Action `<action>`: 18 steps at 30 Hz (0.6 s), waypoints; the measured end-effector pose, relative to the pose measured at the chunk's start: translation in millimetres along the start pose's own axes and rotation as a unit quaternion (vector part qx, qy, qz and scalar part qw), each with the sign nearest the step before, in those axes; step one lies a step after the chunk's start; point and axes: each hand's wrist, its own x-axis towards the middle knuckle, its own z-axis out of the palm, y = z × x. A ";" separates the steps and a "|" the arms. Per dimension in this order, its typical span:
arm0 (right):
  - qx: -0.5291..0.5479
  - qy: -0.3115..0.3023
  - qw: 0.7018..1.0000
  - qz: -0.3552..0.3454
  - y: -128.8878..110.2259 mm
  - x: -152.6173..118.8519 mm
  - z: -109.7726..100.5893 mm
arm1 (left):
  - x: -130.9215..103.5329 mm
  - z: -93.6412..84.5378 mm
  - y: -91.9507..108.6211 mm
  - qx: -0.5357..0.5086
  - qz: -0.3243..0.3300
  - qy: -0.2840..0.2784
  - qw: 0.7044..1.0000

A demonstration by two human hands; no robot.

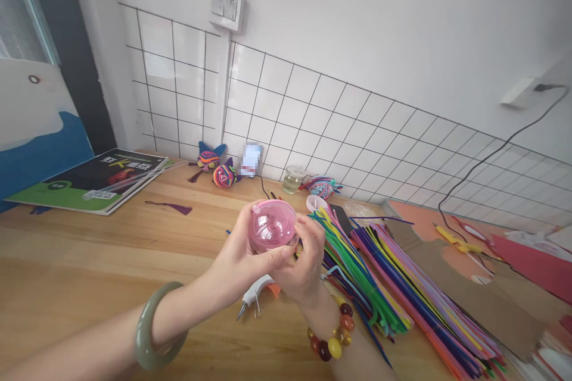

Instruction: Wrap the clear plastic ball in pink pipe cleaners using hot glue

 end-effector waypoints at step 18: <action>-0.006 0.001 1.000 -0.011 8.4 -3.5 -0.9 | -1.3 1.4 -3.0 0.002 0.045 -0.012 0.999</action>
